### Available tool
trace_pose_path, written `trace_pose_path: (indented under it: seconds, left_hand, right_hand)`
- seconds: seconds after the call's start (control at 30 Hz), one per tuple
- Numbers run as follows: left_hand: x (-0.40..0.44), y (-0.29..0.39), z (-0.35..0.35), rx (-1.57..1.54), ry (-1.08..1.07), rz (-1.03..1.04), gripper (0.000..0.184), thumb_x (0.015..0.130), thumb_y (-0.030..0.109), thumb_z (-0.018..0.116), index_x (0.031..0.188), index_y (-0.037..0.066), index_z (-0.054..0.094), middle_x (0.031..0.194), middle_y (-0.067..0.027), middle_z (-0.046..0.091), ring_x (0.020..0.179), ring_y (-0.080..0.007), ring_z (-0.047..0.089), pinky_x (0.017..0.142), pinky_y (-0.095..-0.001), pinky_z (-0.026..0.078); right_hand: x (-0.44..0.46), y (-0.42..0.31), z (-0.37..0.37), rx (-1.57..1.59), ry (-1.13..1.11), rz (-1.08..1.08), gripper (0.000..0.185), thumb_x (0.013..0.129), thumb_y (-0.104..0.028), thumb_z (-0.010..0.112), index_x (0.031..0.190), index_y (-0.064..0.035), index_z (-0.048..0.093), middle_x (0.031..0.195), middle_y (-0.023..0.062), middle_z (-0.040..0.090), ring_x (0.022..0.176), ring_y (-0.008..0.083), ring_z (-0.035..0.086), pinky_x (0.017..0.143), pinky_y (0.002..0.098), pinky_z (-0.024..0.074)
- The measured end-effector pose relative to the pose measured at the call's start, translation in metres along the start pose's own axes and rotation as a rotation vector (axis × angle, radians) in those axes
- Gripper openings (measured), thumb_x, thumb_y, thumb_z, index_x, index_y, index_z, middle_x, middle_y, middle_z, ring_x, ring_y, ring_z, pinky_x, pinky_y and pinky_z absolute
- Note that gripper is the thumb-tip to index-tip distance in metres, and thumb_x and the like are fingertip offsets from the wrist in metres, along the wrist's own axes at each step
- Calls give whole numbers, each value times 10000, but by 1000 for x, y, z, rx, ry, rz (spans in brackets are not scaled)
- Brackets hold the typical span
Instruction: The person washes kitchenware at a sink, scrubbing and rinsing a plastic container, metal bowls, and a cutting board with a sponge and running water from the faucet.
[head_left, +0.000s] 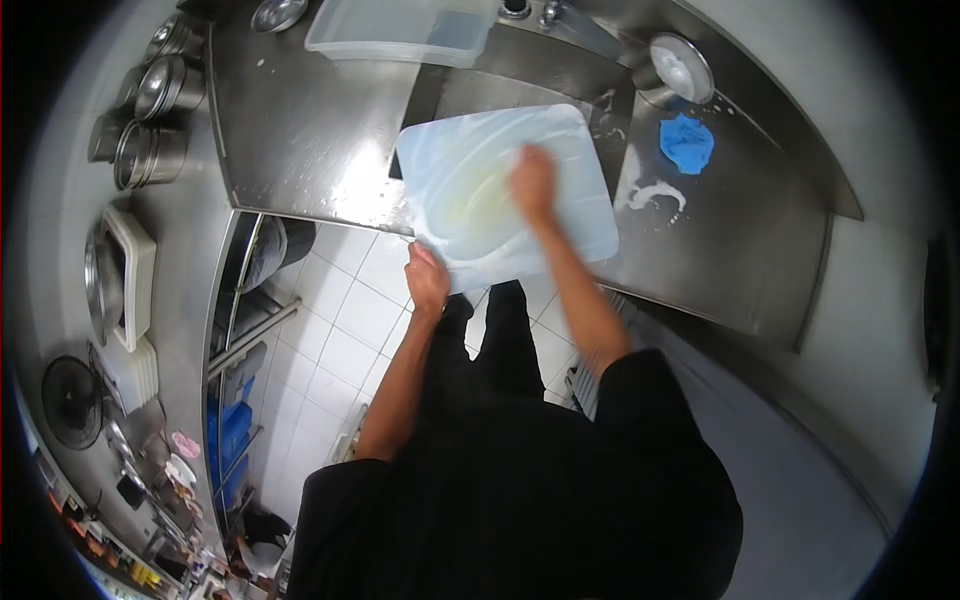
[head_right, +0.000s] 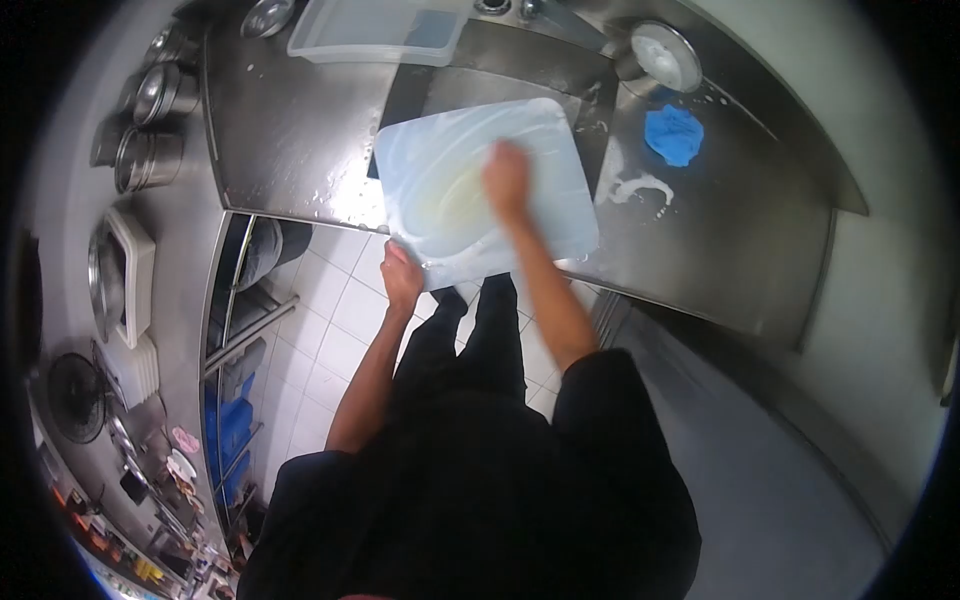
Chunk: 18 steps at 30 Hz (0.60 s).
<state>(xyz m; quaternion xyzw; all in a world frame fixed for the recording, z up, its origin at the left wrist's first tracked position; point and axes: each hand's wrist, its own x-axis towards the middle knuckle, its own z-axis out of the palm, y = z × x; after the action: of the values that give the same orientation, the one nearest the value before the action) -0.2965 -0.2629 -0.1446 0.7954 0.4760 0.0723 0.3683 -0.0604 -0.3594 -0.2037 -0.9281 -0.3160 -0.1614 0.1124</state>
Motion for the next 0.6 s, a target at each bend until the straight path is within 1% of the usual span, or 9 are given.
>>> trace_pose_path:
  seconds: [0.07, 0.1, 0.23, 0.3, 0.33, 0.37, 0.4, 0.57, 0.6]
  left_hand:
    - [-3, -4, -1, -6, -28, -13, 324, 1014, 220, 316, 1026, -28, 524, 800, -373, 601, 790, -564, 572, 688, -611, 420]
    - [-2, -4, -3, -7, -33, -18, 320, 1011, 219, 320, 1024, -29, 523, 797, -373, 600, 787, -565, 571, 686, -612, 420]
    - [-3, -5, -2, -20, 34, 41, 327, 1010, 220, 324, 1039, -34, 528, 796, -361, 609, 792, -560, 577, 693, -602, 429]
    - [-5, 4, -10, -50, -57, -37, 326, 1007, 206, 327, 1061, -41, 534, 833, -367, 614, 830, -547, 589, 718, -593, 442]
    - [-6, 1, -10, -45, -67, -43, 325, 1007, 203, 329, 1062, -42, 535, 836, -367, 614, 833, -546, 590, 719, -593, 444]
    - [-2, 0, -9, -41, -72, -36, 324, 1006, 200, 330, 1064, -42, 537, 838, -367, 615, 836, -544, 592, 721, -592, 446]
    - [1, -1, -7, -40, -34, 8, 324, 1006, 201, 333, 1062, -42, 539, 832, -366, 615, 829, -545, 592, 714, -592, 449]
    - [2, -6, -3, 9, 19, 28, 327, 1005, 208, 347, 1058, -48, 544, 825, -359, 619, 817, -547, 593, 703, -588, 456]
    - [1, -1, -7, 8, 8, 16, 345, 1005, 217, 345, 1069, -58, 544, 863, -372, 616, 851, -545, 592, 736, -588, 455]
  right_hand:
    - [-29, -90, -46, 248, -279, -4, 181, 773, -91, 559, 944, -35, 581, 934, 163, 602, 942, 328, 573, 874, 460, 445]
    - [-48, -120, -62, 289, -168, -54, 151, 774, -92, 566, 915, -37, 570, 906, 170, 591, 914, 337, 571, 848, 463, 446]
    - [-90, -63, -86, 559, -157, -337, 82, 803, -82, 561, 862, -25, 560, 857, 173, 565, 871, 349, 563, 806, 456, 451]
    - [-85, 27, -63, 520, -320, -96, 44, 801, -63, 553, 814, -23, 568, 809, 186, 575, 814, 366, 570, 768, 482, 451]
    - [-71, 63, -80, 255, -313, -76, 85, 833, -83, 547, 789, -15, 572, 786, 196, 574, 803, 367, 576, 752, 489, 453]
    - [-61, 94, -82, 270, -261, 151, 100, 848, -99, 549, 800, -15, 574, 794, 203, 580, 824, 364, 587, 745, 497, 458]
    - [-57, 113, -91, 182, -232, 174, 102, 848, -110, 551, 853, -12, 576, 830, 202, 591, 854, 371, 593, 747, 507, 460]
    - [-99, 42, -85, 109, -202, 335, 130, 880, -149, 544, 861, -21, 554, 837, 182, 575, 819, 375, 567, 738, 497, 436]
    - [-111, 5, -87, 136, -85, 184, 67, 838, -102, 543, 832, -35, 540, 787, 160, 533, 783, 359, 540, 718, 487, 422]
